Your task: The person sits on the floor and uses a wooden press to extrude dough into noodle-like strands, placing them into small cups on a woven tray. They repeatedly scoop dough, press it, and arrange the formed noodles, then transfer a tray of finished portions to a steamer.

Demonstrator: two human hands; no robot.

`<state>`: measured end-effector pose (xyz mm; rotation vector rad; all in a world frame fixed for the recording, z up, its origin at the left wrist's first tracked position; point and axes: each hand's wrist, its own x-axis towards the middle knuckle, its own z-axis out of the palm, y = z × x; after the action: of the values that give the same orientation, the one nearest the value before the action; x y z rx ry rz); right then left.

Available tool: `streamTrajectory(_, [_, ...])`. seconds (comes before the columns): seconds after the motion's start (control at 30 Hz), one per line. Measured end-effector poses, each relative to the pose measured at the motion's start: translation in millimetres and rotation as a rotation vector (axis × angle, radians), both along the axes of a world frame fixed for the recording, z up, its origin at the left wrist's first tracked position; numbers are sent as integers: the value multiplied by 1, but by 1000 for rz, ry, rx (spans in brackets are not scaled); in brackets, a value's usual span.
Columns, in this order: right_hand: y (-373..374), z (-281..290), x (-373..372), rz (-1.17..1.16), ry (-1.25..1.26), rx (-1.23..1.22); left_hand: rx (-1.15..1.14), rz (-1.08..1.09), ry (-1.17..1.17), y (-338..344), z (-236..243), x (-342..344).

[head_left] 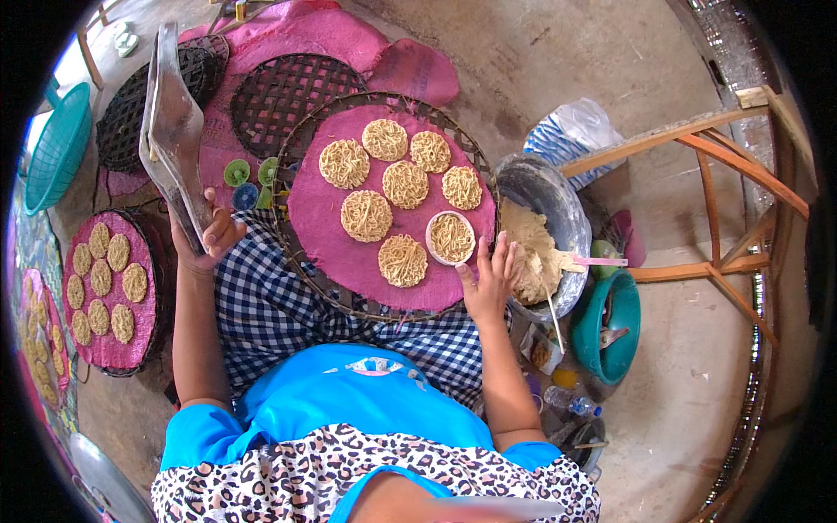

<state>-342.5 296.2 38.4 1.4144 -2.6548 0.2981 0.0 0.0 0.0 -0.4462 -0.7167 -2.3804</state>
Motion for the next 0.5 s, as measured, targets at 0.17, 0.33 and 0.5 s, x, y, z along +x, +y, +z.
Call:
streamTrajectory(0.17, [0, -4, 13, 59, 7, -6, 121, 22, -24, 2, -9, 5])
streamTrajectory(0.33, [-7, -1, 5, -18, -21, -111, 124, 47, -65, 6, -9, 5])
streamTrajectory(0.5, [-8, -3, 6, 75, -68, -147, 95, 57, -123, 8, -4, 3])
